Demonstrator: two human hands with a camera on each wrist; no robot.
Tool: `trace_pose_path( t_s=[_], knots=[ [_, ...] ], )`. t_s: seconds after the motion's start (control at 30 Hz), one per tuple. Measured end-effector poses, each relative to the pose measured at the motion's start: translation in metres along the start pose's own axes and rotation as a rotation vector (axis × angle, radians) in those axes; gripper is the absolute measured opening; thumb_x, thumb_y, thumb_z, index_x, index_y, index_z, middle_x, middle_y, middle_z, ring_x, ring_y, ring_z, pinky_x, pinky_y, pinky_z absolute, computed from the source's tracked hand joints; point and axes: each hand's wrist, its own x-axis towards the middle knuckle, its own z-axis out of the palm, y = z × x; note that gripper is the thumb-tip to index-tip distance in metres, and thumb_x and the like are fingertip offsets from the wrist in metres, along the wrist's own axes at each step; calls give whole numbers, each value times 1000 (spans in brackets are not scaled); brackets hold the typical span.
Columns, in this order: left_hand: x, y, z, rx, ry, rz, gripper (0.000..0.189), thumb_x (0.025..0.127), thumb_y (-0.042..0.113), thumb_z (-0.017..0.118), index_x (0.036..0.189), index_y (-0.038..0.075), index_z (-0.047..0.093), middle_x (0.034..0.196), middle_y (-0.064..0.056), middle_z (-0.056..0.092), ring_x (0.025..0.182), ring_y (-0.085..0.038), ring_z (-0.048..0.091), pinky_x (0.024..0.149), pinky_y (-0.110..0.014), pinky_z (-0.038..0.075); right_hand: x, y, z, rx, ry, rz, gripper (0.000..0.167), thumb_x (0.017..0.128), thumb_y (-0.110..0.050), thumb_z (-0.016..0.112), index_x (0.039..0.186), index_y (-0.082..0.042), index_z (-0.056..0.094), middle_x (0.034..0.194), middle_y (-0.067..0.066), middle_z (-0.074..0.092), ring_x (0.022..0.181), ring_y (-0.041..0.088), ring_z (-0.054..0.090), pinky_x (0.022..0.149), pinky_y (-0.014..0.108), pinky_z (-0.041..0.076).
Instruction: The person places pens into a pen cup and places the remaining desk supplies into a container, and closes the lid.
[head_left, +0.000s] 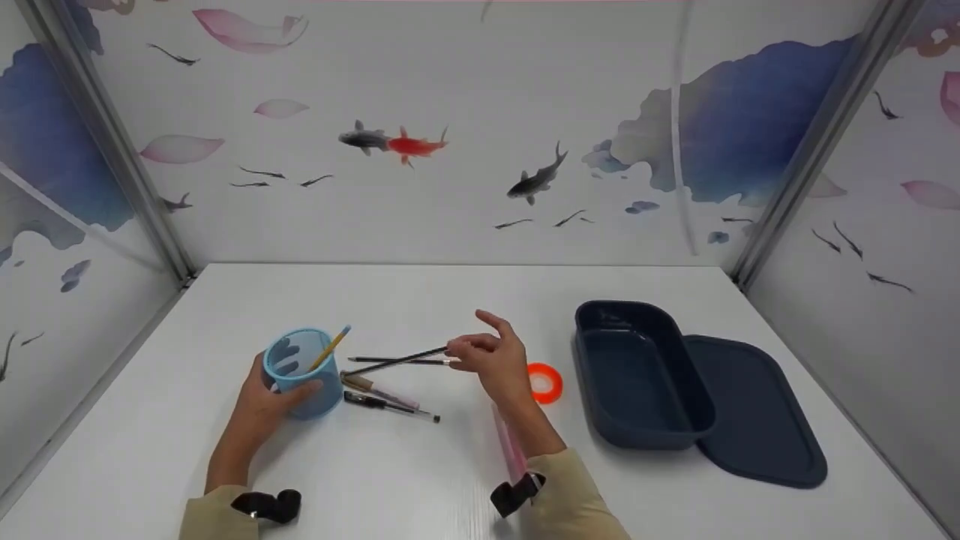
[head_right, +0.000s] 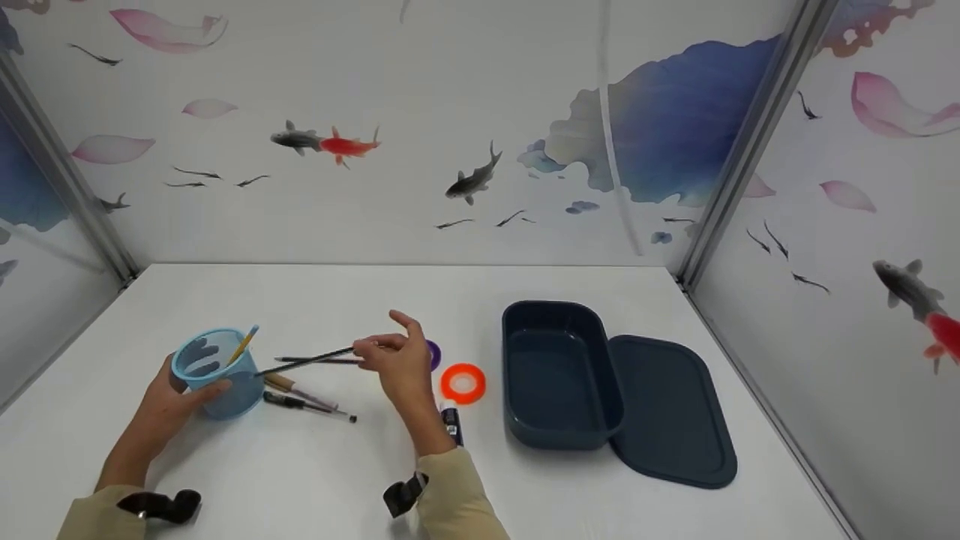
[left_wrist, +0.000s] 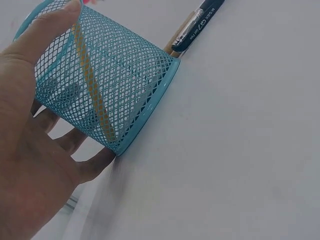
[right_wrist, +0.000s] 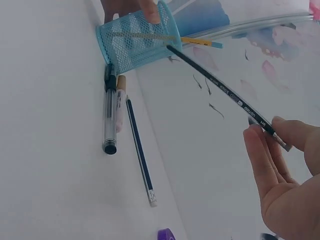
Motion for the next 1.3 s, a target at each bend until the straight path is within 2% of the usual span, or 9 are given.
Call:
trace_pose_path(
  t_s=[0.2,0.43,0.67,0.93,1.17,1.3],
  knots=[
    [1,0,0,14,9,3,104,89,39,75,160,7,7,164,-22,22,154,-42,17,124,-60,21,2,-9,3,95,61,-18,70,87,-5,76,147,-6,41,94,5,74,89,22,77,84,36,62],
    [3,1,1,8,13,0,106,88,40,76,160,8,5,164,-21,21,154,-41,17,125,-59,20,0,-16,11,103,71,-47,64,87,-5,75,144,-2,45,91,3,72,87,21,77,82,39,63],
    [1,0,-4,9,13,-3,106,88,39,76,161,7,4,165,-22,20,154,-42,17,124,-60,21,-7,-14,25,112,74,-1,48,88,-9,76,131,-4,58,92,0,74,85,17,76,76,38,64],
    [0,-4,-3,-3,11,1,105,88,37,76,160,7,6,164,-21,22,154,-41,17,125,-60,20,-12,-11,34,172,46,24,33,89,-12,76,116,0,64,93,2,73,87,18,75,79,39,63],
    [-1,-4,0,-9,13,-1,105,88,37,77,160,7,7,164,-21,22,154,-41,17,125,-60,20,-8,-13,40,200,71,62,30,89,-15,76,114,-3,65,95,3,75,89,19,76,81,38,63],
    [-1,-2,0,-5,11,1,105,88,38,77,160,8,7,164,-21,23,154,-41,18,125,-60,20,-1,-18,46,230,63,50,27,91,-14,74,113,-4,64,96,3,74,93,21,76,82,37,63]
  ],
)
